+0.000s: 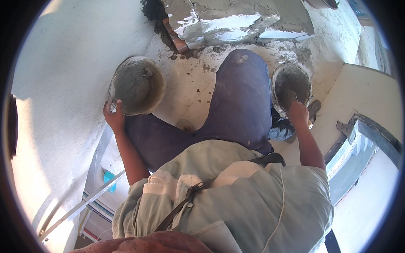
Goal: The person applies mortar to a masonry surface using a trowel and places bricks into the mortar, pressing them down by hand.
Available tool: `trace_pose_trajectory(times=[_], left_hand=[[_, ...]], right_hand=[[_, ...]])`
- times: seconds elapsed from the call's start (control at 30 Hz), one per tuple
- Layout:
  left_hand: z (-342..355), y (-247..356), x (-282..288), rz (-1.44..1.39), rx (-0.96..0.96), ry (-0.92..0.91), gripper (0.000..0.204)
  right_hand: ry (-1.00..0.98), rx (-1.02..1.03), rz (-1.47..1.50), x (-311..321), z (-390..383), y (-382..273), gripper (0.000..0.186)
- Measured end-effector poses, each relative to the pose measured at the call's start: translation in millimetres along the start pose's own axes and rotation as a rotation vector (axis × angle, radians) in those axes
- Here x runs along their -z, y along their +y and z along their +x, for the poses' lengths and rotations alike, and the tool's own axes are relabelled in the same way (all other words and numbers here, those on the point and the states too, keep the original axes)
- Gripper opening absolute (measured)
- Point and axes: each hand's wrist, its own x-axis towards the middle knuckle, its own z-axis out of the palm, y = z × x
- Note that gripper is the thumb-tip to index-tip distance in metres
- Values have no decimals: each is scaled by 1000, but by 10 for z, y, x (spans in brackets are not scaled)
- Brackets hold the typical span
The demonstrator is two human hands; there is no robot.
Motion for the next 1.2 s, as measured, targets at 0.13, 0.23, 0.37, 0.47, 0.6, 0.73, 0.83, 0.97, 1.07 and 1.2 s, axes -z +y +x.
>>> trace_pose_trajectory(times=[0.13,0.23,0.37,0.47,0.6,0.73,0.83,0.97,1.07,1.2], left_hand=[[35,127,-60,-23,176,25,82],[100,249,-87,-112,306,-3,90],[97,193,-62,-219,453,-61,94],[115,134,-38,-365,478,-123,94],[116,89,-7,-390,455,-141,89],[154,30,-23,-385,468,-156,81],[180,-24,-54,-439,457,-172,76],[167,-35,7,-504,453,-166,73],[183,-1,-7,-565,457,-170,74],[192,-84,-126,-555,433,-162,75]], right_hand=[[-126,-39,111,402,11,-64,31],[-104,5,444,-26,82,293,31],[-86,-34,843,-232,-117,448,30],[40,26,990,-33,-415,498,29],[172,242,921,830,-718,323,24],[53,351,935,1668,-888,-136,22],[-144,421,975,2108,-1106,-1069,19],[-526,501,1149,2035,-759,-2289,26],[-610,436,1251,1774,-260,-3114,26],[-622,256,1497,1583,374,-3549,26]])
